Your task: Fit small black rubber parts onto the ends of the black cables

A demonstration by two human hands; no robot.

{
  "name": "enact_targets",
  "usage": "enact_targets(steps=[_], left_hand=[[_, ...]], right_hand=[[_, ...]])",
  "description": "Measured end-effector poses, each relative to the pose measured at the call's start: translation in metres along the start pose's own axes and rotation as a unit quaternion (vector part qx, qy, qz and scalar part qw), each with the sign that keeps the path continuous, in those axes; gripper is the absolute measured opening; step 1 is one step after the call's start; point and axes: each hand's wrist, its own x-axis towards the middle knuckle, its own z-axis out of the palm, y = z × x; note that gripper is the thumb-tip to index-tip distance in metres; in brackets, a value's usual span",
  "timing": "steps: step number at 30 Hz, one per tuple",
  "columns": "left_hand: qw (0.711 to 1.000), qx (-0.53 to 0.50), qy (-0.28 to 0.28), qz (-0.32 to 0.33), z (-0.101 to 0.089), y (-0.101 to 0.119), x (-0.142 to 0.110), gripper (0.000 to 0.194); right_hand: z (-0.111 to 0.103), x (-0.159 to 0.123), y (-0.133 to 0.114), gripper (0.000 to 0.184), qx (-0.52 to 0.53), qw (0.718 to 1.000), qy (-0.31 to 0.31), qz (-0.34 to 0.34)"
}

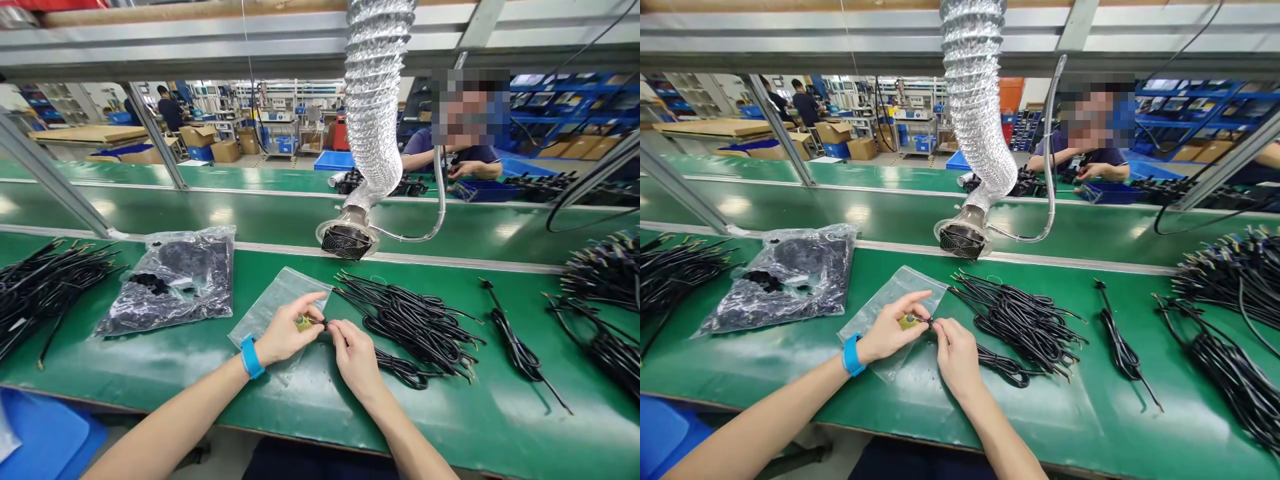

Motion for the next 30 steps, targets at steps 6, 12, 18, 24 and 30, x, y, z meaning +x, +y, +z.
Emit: enact_targets(steps=[6, 12, 18, 24, 30], left_hand=[[0.992, 0.081, -0.019, 0.099, -0.002, -0.005, -0.002, 0.059], [0.973, 0.152, -0.019, 0.175, -0.004, -0.001, -0.001, 0.06], [0.992, 0.103, 0.012, 0.074, 0.001, 0.002, 0.001, 0.05], [0.994, 0.098, 0.002, 0.055, 0.004, 0.005, -0.002, 0.051], [0.98, 0.154, -0.013, 0.126, 0.003, 0.009, -0.003, 0.054]], right_hand=[[-0.001, -0.001, 0.007, 0.032, 0.053, 0.996, -0.048, 0.044], [-0.002, -0.005, 0.011, 0.043, 0.135, 0.965, -0.124, 0.186], [-0.008, -0.006, 0.003, 0.026, 0.116, 0.98, -0.047, 0.152], [-0.008, -0.014, 0.004, 0.025, 0.022, 0.998, -0.044, 0.05], [-0.012, -0.012, 0.003, 0.026, 0.054, 0.995, -0.061, 0.063]])
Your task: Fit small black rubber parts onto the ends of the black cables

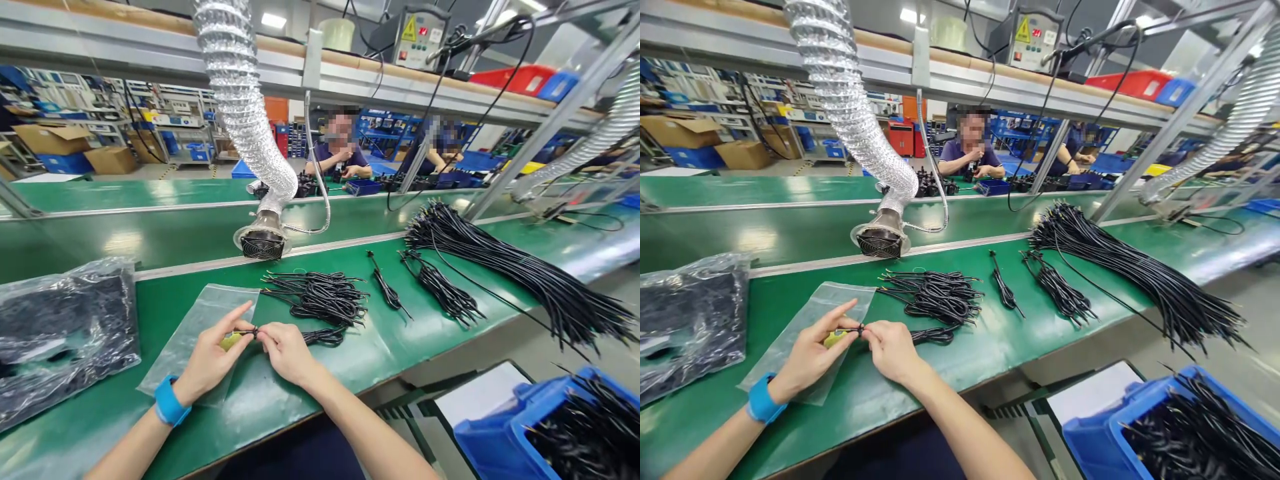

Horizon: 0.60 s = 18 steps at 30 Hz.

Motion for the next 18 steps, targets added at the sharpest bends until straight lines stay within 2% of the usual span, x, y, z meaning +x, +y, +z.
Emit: enact_targets(steps=[3, 5, 8, 11, 12, 14, 16, 18], left_hand=[[0.999, -0.024, -0.01, -0.019, 0.0, 0.0, -0.001, 0.06], [0.998, -0.049, -0.012, -0.034, -0.002, 0.0, -0.002, 0.065], [0.996, -0.074, 0.024, -0.052, -0.008, -0.004, -0.002, 0.06], [0.985, -0.081, 0.077, -0.133, -0.012, -0.008, 0.0, 0.047], [0.979, -0.079, 0.087, -0.169, -0.013, -0.01, 0.0, 0.049], [0.969, -0.073, 0.09, -0.218, -0.011, -0.012, 0.001, 0.053], [0.97, -0.067, 0.085, -0.22, -0.009, -0.011, 0.004, 0.049], [0.975, -0.06, 0.083, -0.197, -0.011, -0.002, 0.011, 0.04]], right_hand=[[-0.014, 0.001, -0.017, 0.023, -0.047, 0.999, -0.011, -0.015], [-0.035, 0.003, -0.035, 0.021, -0.082, 0.997, 0.014, 0.003], [-0.089, 0.012, -0.063, 0.03, -0.067, 0.991, 0.085, 0.084], [-0.155, 0.027, -0.076, 0.036, -0.123, 0.973, 0.141, 0.133], [-0.177, 0.033, -0.074, 0.033, -0.142, 0.961, 0.15, 0.182], [-0.217, 0.046, -0.058, 0.027, -0.18, 0.92, 0.158, 0.311], [-0.249, 0.057, -0.028, 0.024, -0.259, 0.877, 0.148, 0.377], [-0.27, 0.067, 0.011, 0.027, -0.363, 0.815, 0.129, 0.433]])
